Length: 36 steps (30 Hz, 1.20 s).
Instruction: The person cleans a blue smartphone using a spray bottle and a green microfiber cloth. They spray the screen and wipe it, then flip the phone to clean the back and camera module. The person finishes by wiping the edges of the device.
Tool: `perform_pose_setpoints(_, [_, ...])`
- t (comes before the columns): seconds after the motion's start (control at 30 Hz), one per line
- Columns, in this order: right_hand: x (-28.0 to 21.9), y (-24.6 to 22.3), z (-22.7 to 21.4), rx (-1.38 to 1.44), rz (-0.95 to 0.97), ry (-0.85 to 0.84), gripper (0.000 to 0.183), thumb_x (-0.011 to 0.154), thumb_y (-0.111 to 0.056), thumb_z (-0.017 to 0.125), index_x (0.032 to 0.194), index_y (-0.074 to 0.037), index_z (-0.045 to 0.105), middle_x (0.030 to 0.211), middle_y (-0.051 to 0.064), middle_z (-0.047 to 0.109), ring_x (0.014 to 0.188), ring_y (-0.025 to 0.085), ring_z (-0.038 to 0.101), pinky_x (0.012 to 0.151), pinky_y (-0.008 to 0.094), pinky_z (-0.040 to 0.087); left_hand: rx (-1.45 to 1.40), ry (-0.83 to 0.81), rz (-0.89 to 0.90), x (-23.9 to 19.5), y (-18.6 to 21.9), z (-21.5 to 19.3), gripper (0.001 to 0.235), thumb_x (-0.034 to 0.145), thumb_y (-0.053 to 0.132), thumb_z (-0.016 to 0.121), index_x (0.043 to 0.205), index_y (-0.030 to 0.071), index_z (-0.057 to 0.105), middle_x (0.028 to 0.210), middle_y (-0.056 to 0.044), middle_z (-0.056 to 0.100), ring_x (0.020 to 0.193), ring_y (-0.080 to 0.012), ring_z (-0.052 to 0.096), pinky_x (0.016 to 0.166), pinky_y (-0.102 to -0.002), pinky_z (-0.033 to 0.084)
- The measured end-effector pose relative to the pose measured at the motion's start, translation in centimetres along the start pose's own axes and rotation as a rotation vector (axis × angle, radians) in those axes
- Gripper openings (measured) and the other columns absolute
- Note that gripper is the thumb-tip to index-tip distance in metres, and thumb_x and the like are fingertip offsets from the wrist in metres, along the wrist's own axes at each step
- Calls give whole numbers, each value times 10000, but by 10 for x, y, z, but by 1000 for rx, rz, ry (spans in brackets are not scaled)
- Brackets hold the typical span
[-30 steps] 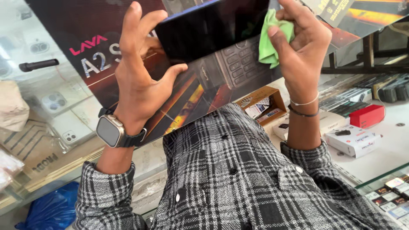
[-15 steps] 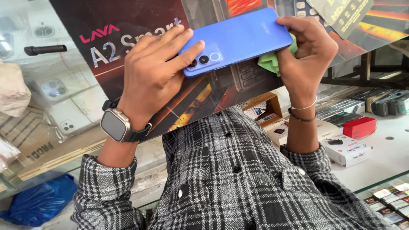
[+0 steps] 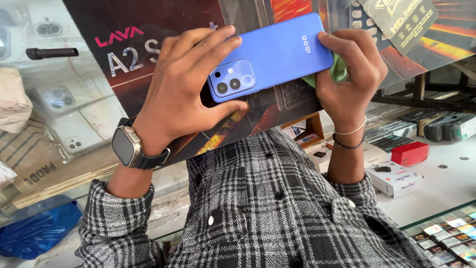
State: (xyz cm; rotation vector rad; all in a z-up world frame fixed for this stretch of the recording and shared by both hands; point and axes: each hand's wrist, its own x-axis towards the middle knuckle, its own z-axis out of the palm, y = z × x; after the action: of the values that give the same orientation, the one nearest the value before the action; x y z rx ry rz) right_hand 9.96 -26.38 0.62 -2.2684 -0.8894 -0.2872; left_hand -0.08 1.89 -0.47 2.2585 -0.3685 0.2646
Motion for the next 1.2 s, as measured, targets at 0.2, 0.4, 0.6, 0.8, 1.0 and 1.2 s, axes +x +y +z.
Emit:
perform_pose_setpoints(0.2, [5,-5,-15,-101,-50,-130,339,869,168,671,1171,24,726,1071,136,654,972,265,671,859,338,537,-39,30,-43,0,-1,3,939,674,342,992,1460,54,567,1497,-93,591,1355,-303,550,1102,-449,426])
perform_pose_setpoints(0.4, [11,9,-42,-215,3,-173,323,953,166,663,1233,18,723,1137,129,656,982,259,673,838,330,529,-34,-9,-66,4,-1,1,1000,606,325,971,1465,56,536,1470,-99,576,1331,-318,518,1070,-470,416])
perform_pose_setpoints(0.6, [37,4,-44,-363,-112,-259,335,975,35,766,1295,12,670,1395,156,560,1295,330,523,1074,425,459,-77,-23,-133,3,-2,2,1010,708,287,949,1528,69,402,1428,-95,576,1325,-303,524,1029,-465,405])
perform_pose_setpoints(0.8, [88,-28,-19,-57,-225,15,600,1040,-167,732,1522,6,419,1469,166,458,1369,302,462,1155,404,385,-98,13,-110,8,1,-2,1040,691,289,934,1536,62,371,1383,-129,578,1274,-326,524,1038,-469,410])
perform_pose_setpoints(1.0, [126,-25,21,9,-243,35,553,985,-185,879,1376,-50,513,1230,96,554,1076,217,569,923,372,430,-129,21,-137,2,1,1,1004,708,288,924,1536,92,391,1335,-164,558,1247,-347,537,1053,-473,417])
perform_pose_setpoints(1.2, [122,11,57,-30,-309,167,952,912,-232,939,1577,-168,260,1428,46,366,1312,159,432,1120,336,417,-140,43,-135,5,0,-1,987,744,300,908,1544,90,370,1345,-191,543,1242,-378,531,1083,-487,418])
